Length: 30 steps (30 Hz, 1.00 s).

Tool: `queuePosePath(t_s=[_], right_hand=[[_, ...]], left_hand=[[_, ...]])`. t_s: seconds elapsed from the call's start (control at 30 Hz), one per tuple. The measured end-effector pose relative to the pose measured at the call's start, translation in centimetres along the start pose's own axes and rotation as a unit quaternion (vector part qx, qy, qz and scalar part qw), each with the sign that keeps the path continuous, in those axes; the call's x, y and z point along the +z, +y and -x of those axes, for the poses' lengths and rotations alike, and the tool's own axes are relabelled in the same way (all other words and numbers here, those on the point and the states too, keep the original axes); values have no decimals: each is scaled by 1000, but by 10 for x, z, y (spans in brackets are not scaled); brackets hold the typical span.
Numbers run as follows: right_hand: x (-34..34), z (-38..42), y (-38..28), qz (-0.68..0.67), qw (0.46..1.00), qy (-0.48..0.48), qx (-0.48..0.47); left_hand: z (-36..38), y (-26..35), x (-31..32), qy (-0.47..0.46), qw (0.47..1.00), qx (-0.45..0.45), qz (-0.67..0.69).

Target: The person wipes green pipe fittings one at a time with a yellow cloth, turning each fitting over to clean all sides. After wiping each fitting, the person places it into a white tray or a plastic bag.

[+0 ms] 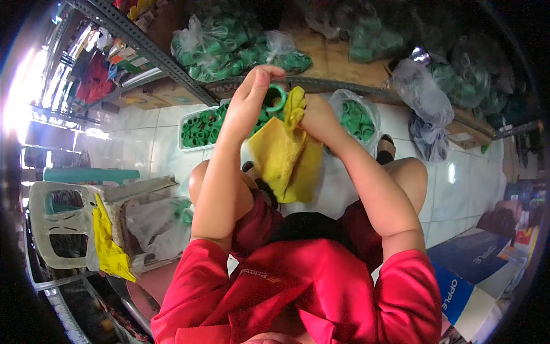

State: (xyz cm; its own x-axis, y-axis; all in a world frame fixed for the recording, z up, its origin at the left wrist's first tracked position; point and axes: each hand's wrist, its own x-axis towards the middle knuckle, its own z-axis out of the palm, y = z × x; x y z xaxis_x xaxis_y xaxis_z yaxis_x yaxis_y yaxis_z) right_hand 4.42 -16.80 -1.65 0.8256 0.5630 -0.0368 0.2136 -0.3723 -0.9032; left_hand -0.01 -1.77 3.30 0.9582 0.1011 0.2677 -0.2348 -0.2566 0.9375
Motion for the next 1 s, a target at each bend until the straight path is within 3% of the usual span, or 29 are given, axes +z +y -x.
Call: queuePosePath(t_s=[0.03,0.07,0.1,0.13,0.2,0.27,0.33,0.37,0.4,0.47,0.5,0.53,0.6,0.67,0.7,0.73,0.77,0.8,0.87,1.0], right_hand=[[3,4,-8,-27,997,67,4],[1,4,-7,-29,997,68,6],[-1,3,-5,101,988,112,-14],[-3,1,-3,228,961,153,-34],[-4,-1,2,244,954,168,-46],[-8,0,4,262,946,183,-58],[-15,1,-3,45,985,166,-3],[-18,2,-3,-79,988,131,3],[-19,1,0,-79,988,131,3],[-18,-1,7,-392,917,65,35],[-16,-1,7,-548,833,-1,74],[-16,-1,11,-549,833,-1,73],[-18,-3,15,-597,793,-101,67],[-20,0,6,-576,811,-86,58],[-22,0,4,-344,938,-18,36],[-23,0,2,-86,995,54,12],[-22,0,1,-5,997,76,-25],[-20,5,-7,-35,997,60,-15],[-13,5,2,212,962,133,-108],[-8,6,-1,227,956,151,-106]], left_hand=[[1,-2,-4,-3,1000,-1,-1],[2,-6,-7,-18,991,-77,-108],[2,-6,-7,-33,965,-151,-214],[2,-5,-6,-34,965,-151,-214],[2,0,0,-32,955,-163,-244],[2,0,4,-15,965,-114,-234],[0,-3,4,-47,988,-19,-146],[-2,-3,4,-47,988,-19,-146],[-3,-3,6,-69,992,7,-109],[-6,-5,6,-90,993,32,-71],[-8,-8,5,-122,991,33,-37],[-9,-12,3,-154,987,34,-4],[-9,-18,0,-165,986,31,23],[-10,-22,-6,-175,983,29,50],[-8,-20,-10,-181,978,-15,104],[-6,-18,-12,-186,968,-57,157],[-3,-16,-12,-172,974,-97,107],[-2,-15,-7,-96,981,-151,68],[-5,-8,-10,-141,951,-260,-94],[-3,-26,-5,-128,971,-189,-70]])
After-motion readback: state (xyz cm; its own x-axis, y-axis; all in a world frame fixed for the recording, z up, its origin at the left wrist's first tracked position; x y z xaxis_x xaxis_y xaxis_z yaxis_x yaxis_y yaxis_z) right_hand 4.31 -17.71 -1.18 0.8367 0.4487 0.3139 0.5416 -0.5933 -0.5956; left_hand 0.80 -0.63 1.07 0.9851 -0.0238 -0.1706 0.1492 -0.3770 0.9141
